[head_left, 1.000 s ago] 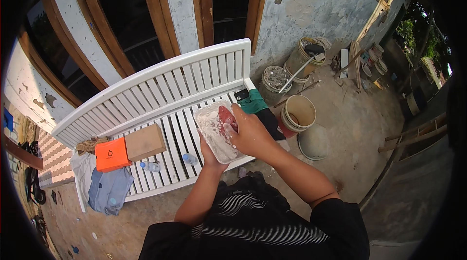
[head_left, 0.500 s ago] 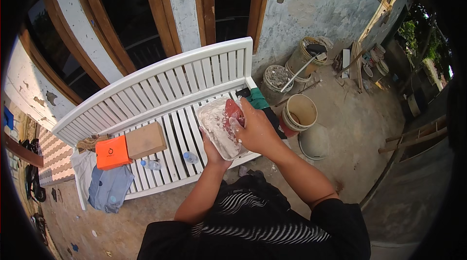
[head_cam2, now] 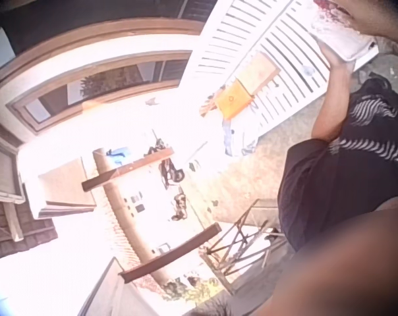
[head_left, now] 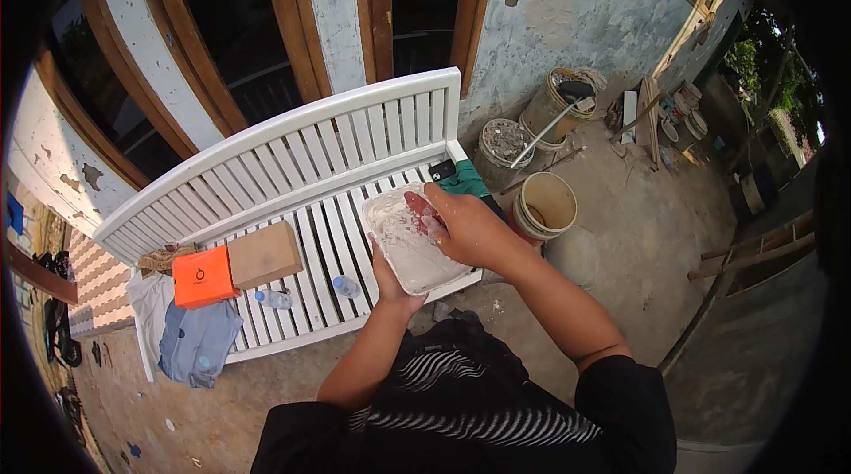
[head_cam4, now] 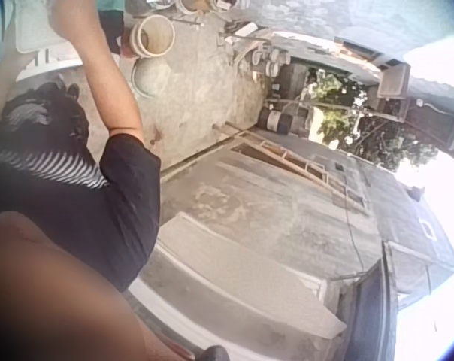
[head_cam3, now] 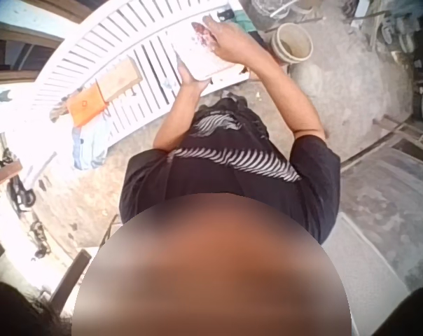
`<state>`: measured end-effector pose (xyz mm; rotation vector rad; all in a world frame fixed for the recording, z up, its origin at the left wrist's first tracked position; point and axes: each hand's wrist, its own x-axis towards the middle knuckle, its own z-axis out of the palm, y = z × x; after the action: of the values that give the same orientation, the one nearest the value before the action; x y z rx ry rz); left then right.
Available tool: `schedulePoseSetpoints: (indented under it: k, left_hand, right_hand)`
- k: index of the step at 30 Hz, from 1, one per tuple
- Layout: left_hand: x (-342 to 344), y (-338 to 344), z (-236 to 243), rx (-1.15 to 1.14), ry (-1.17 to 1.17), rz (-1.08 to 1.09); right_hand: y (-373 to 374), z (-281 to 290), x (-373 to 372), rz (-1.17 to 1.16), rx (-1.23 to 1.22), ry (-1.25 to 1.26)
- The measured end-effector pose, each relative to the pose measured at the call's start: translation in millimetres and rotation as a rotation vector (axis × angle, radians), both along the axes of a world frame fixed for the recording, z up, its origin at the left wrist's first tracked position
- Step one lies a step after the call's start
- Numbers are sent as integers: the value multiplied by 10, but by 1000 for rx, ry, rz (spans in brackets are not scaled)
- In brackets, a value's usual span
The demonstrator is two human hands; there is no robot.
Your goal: Mixing and applying wall filler or plaster to a surface using a scraper.
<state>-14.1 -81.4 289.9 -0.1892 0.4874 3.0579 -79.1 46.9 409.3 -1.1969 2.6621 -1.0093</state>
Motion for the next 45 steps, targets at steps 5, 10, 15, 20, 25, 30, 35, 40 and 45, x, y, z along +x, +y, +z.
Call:
schedulePoseSetpoints:
  k: [5,10,15,20,25,30,35,40,45]
  left_hand:
    - [26,-17,20,60,-49,-101]
    - [61,-1,-23,180,-113,-114]
    - [23,1,26,216,-94,-147]
    - [31,-28,49,266,-57,-222]
    - [105,56,132,11,-15,-224]
    - [71,71,-10,257,21,-302]
    - [96,90,66,182,17,-182]
    - [81,126,183,113,40,-30]
    - [57,229,170,-13,60,132]
  right_hand:
    - [31,17,-131,-8,-54,82]
    - [63,225,-133,-60,-97,5]
    - [173,241,-133,-8,-35,77]
    - [253,168,-50,193,23,36]
    - [283,43,-222,76,-77,38]
    - [273,-21,-253,13,-139,13]
    - [275,-172,-140,-204,-578,-5]
    - [288,-28,80,-352,-503,151]
    - [256,-11,362,-465,-316,163]
